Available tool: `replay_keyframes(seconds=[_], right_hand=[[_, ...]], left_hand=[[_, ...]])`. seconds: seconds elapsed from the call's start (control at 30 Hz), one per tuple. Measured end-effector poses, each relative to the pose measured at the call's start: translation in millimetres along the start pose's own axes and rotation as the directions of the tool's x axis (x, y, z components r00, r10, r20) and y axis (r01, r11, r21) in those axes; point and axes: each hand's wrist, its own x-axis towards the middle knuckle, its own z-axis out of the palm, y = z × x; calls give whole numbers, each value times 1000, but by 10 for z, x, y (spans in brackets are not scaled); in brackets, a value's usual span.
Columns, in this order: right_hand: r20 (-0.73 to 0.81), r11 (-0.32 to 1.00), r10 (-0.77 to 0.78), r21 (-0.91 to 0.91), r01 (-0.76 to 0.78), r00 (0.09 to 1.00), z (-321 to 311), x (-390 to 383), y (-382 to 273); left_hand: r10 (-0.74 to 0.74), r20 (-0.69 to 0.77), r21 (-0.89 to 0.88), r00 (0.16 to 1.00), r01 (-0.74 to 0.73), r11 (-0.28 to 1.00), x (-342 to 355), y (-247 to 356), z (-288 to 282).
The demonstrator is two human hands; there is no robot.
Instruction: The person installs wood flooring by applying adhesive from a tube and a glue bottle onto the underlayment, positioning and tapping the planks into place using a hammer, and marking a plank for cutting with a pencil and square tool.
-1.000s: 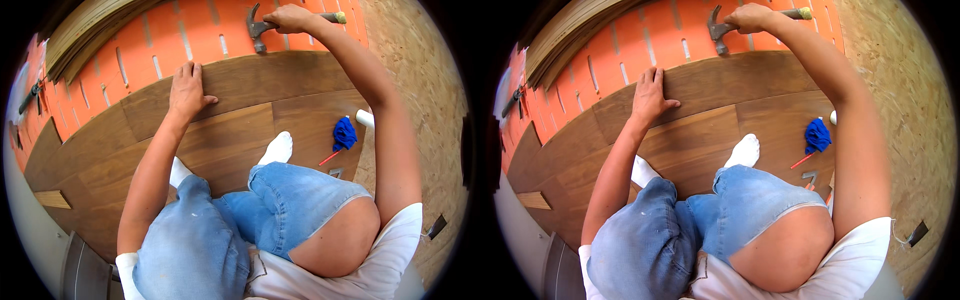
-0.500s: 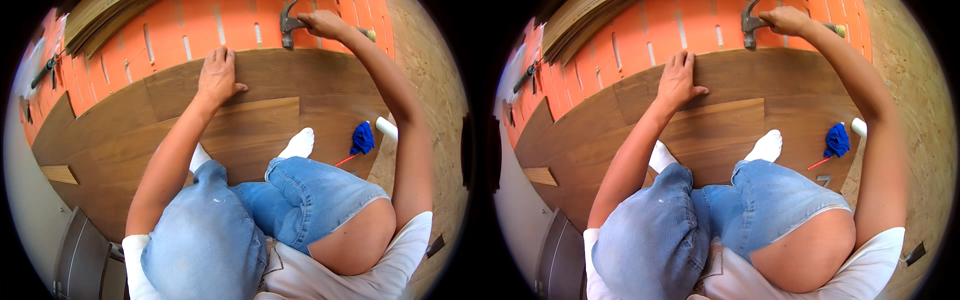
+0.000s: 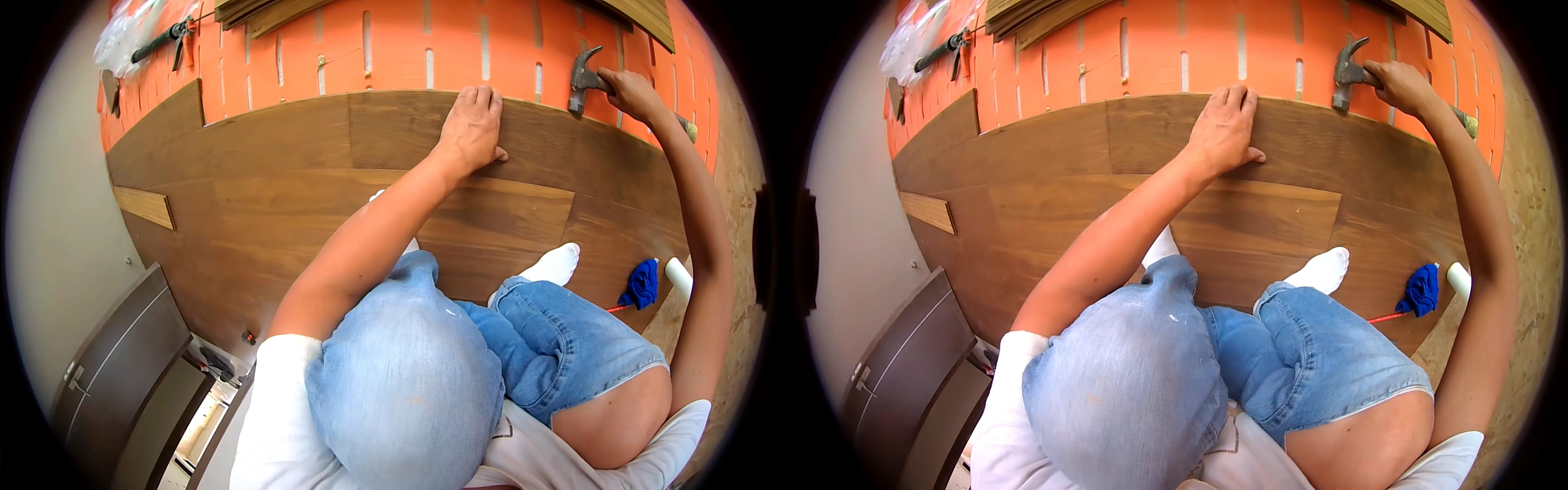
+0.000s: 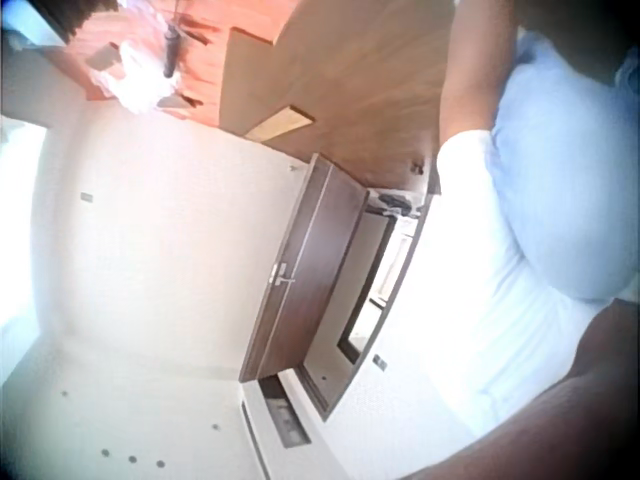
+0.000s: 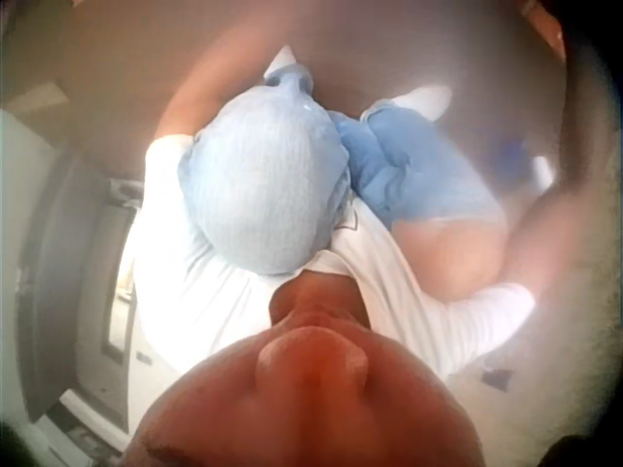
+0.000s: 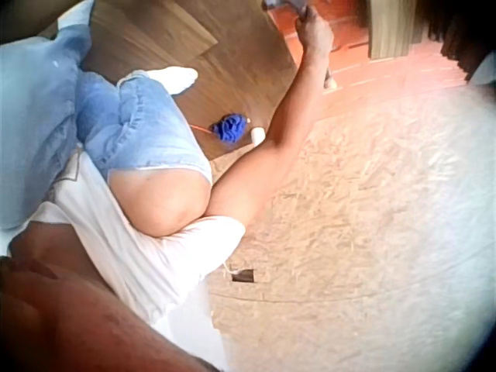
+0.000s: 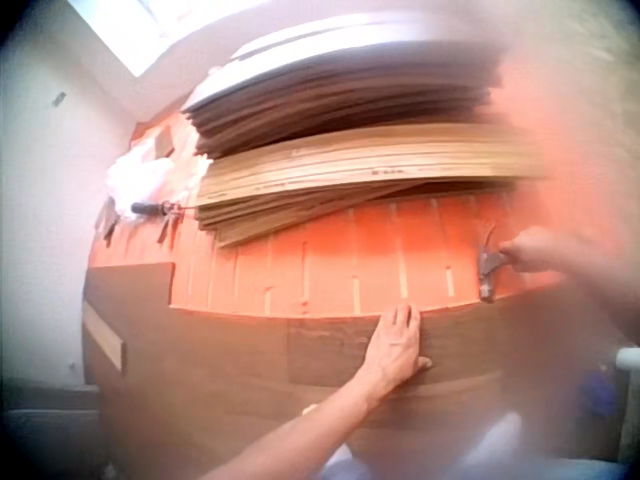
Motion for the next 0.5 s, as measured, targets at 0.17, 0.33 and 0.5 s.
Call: replay_keyframes(seconds=[0.17,0.33,0.5], right_hand=[[-150,987,64,154,-41,987,65,-225,-35],[-245,854,363,474,-216,899,238,-586,96],[-241,776,481,564,-282,843,277,-774,217]], left_hand=[[-16,7,-44,1000,17,999,-27,9,-15],[38,-59,-28,998,-40,999,-49,-14,4],[62,-68,35,996,-60,998,-141,44,65]])
